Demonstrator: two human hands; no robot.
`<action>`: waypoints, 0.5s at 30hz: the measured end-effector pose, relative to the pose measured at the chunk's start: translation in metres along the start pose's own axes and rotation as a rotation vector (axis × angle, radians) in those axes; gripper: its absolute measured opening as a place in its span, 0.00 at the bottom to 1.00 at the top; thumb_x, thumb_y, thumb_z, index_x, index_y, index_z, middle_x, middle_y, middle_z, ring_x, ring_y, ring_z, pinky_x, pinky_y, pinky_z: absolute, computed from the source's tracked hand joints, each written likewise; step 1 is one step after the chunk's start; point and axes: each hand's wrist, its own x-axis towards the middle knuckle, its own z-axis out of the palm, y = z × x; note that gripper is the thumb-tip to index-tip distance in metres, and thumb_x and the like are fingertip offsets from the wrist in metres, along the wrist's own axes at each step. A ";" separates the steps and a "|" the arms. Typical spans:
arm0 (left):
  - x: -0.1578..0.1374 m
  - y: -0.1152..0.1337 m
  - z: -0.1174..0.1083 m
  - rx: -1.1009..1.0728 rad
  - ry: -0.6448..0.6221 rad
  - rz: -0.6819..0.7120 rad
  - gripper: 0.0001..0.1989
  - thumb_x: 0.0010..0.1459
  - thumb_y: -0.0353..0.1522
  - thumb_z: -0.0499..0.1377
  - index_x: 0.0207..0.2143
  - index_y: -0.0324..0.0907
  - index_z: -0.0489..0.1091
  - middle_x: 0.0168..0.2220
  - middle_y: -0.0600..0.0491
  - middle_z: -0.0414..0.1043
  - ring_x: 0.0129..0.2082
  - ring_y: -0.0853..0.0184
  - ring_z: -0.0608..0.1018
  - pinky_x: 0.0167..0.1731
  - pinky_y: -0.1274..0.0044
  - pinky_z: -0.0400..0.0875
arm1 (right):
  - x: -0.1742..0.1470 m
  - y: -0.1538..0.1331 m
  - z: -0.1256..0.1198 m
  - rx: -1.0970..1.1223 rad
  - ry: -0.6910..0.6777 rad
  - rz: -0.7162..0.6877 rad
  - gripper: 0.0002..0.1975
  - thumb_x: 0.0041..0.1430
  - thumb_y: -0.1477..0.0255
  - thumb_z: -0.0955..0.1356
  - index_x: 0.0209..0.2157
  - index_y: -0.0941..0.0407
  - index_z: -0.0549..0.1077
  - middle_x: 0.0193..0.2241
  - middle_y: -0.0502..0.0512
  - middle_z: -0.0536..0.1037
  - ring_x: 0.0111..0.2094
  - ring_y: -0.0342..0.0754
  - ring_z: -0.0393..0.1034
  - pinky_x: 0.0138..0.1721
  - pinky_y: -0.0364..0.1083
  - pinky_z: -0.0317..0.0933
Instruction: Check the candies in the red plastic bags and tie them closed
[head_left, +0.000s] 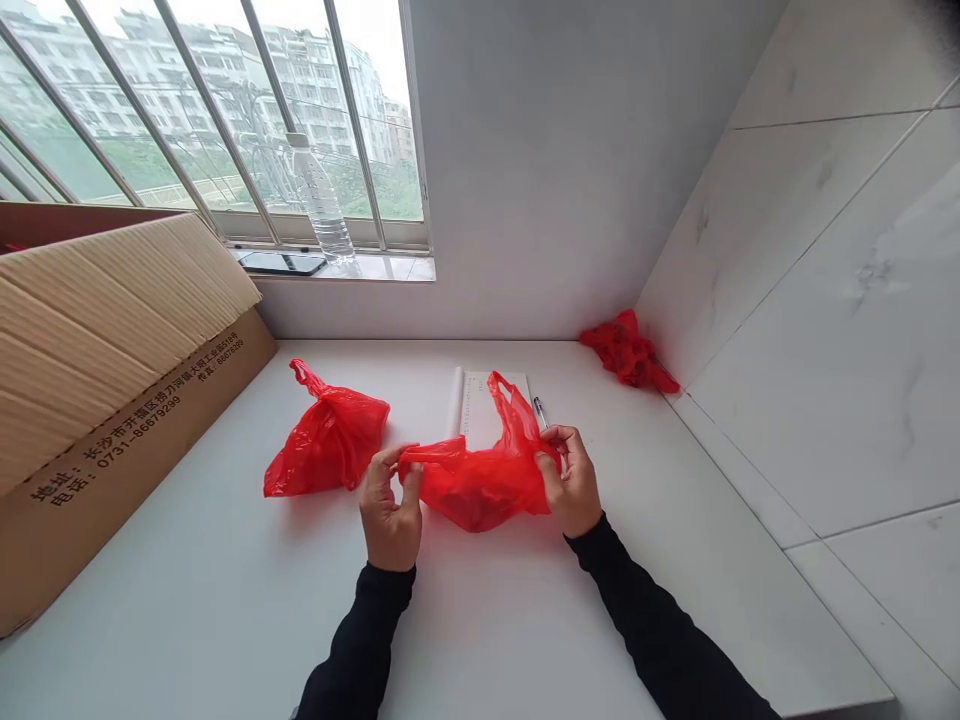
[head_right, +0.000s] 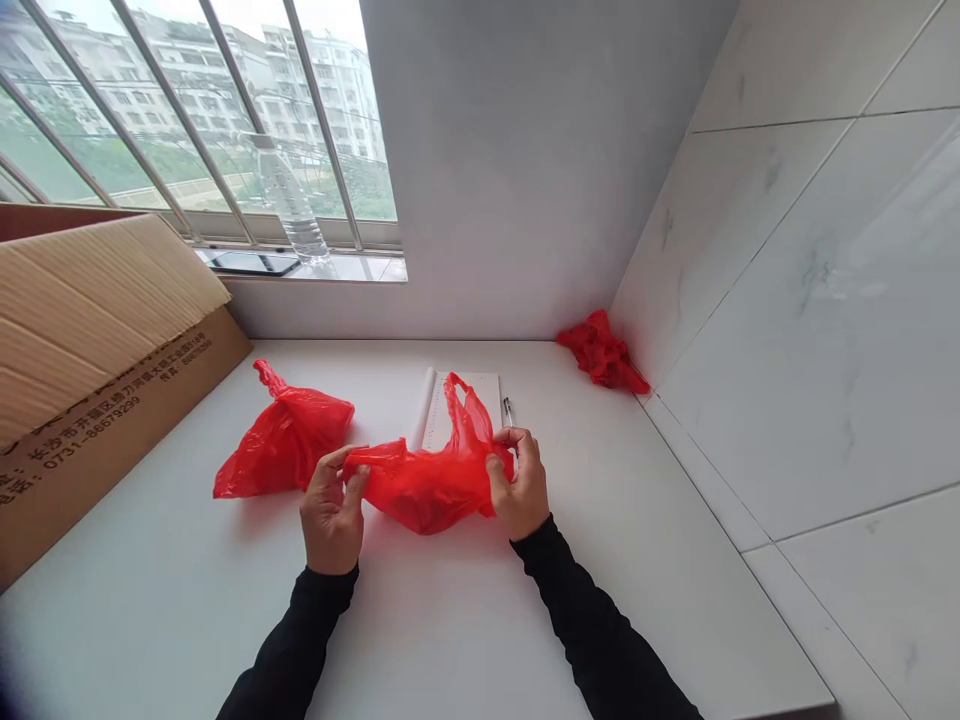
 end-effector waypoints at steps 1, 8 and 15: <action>0.000 0.003 -0.001 -0.011 -0.025 0.006 0.12 0.63 0.36 0.60 0.49 0.44 0.71 0.42 0.50 0.74 0.43 0.62 0.76 0.46 0.68 0.70 | 0.001 -0.004 0.000 0.000 -0.043 -0.010 0.12 0.62 0.66 0.65 0.45 0.55 0.68 0.40 0.56 0.73 0.42 0.51 0.69 0.49 0.53 0.65; 0.007 0.041 -0.013 0.048 0.014 0.139 0.08 0.56 0.33 0.66 0.40 0.48 0.77 0.41 0.52 0.68 0.43 0.63 0.73 0.47 0.70 0.68 | 0.051 -0.068 -0.017 -0.267 -0.434 -0.178 0.31 0.57 0.62 0.71 0.61 0.53 0.64 0.49 0.56 0.74 0.52 0.53 0.65 0.55 0.55 0.59; -0.002 0.093 -0.042 -0.101 -0.029 -0.307 0.11 0.58 0.38 0.64 0.43 0.50 0.79 0.28 0.54 0.73 0.29 0.66 0.73 0.32 0.74 0.70 | 0.088 -0.100 -0.052 -0.230 -0.854 -0.071 0.08 0.63 0.68 0.68 0.39 0.54 0.78 0.25 0.46 0.74 0.27 0.42 0.65 0.33 0.43 0.59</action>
